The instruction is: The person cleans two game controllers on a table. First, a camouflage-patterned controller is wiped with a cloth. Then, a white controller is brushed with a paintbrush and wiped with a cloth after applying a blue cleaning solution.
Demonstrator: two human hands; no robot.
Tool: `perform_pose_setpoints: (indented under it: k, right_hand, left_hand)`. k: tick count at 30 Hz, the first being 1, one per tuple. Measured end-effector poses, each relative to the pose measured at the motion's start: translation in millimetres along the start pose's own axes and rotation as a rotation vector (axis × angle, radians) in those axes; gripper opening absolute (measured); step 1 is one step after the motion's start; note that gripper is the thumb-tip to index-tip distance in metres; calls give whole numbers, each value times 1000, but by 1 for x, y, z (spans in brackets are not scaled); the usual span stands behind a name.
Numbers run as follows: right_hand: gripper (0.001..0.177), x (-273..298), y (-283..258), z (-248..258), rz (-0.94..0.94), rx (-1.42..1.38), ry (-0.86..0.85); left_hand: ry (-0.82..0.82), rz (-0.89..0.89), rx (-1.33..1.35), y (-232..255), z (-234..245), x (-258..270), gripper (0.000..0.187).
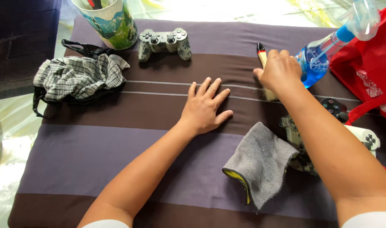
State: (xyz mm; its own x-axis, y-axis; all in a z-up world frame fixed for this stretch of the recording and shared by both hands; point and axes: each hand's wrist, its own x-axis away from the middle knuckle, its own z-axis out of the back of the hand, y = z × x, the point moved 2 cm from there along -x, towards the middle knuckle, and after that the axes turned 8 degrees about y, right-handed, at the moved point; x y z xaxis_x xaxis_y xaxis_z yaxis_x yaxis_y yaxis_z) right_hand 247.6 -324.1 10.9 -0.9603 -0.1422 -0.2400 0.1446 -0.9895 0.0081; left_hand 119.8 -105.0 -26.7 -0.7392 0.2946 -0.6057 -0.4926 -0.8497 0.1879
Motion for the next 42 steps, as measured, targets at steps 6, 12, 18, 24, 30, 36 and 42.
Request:
perform_pose_setpoints:
  k: [6, 12, 18, 24, 30, 36, 42]
  right_hand:
    - [50, 42, 23, 63, 12, -319, 72]
    - [32, 134, 102, 130, -93, -595, 342]
    - [23, 233, 171, 129, -283, -656, 471]
    - [50, 287, 209, 99, -568, -594, 296]
    - [94, 307, 180, 62, -382, -589, 275]
    - [83, 304, 185, 46, -579, -593, 374]
    - [67, 293, 159, 86, -385, -428, 637]
  left_hand:
    - [-49, 225, -59, -30, -2, 0, 55]
    - [-44, 279, 151, 7, -7, 7, 39]
    - [-286, 314, 461, 104, 25, 19, 48]
    - [-367, 122, 264, 179, 59, 31, 87]
    - [-368, 108, 4, 191, 50, 48, 74]
    - [-222, 121, -2, 157, 32, 54, 63]
    - [-176, 167, 46, 120, 22, 32, 66]
